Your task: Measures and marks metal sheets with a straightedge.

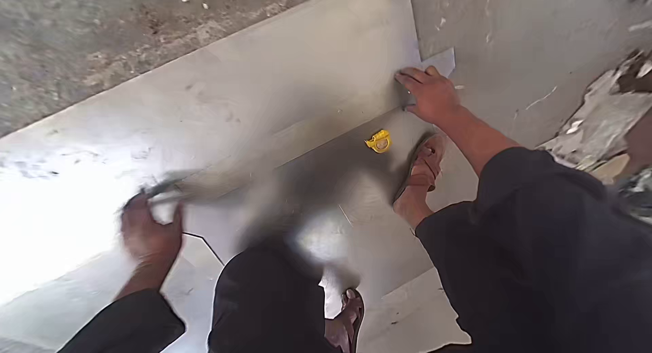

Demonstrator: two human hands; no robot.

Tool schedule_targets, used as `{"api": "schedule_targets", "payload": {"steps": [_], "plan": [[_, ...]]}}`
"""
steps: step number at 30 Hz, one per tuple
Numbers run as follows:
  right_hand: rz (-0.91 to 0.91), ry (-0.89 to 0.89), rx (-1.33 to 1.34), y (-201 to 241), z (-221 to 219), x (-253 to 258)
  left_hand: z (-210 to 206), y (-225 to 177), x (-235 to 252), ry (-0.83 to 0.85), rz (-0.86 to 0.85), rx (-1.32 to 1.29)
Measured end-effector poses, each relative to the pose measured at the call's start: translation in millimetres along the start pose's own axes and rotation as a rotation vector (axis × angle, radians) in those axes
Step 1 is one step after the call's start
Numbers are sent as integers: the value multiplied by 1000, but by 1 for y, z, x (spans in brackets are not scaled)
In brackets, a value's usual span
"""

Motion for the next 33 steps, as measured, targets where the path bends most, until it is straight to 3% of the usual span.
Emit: {"api": "schedule_targets", "payload": {"steps": [3,6,9,17,33], "plan": [[51,-17,49,-2,-12,3,-17,-124,6,100,-256,92],[92,-45,25,-13,-4,8,-31,-183,12,67,-253,78],[160,-11,5,-18,0,19,-32,-192,6,80,-327,120],[256,97,-35,-20,5,22,-32,-190,6,101,-330,138],[270,108,-44,-23,5,25,-35,-188,7,53,-355,133]]}}
Point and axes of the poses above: each hand's wrist, its own x-axis towards the middle knuckle, its own z-axis out of the back of the hand, y = z × x, the point moved 3 cm from there along x, towards the middle knuckle, and after that the axes turned 8 degrees about z, right-handed, at the moved point
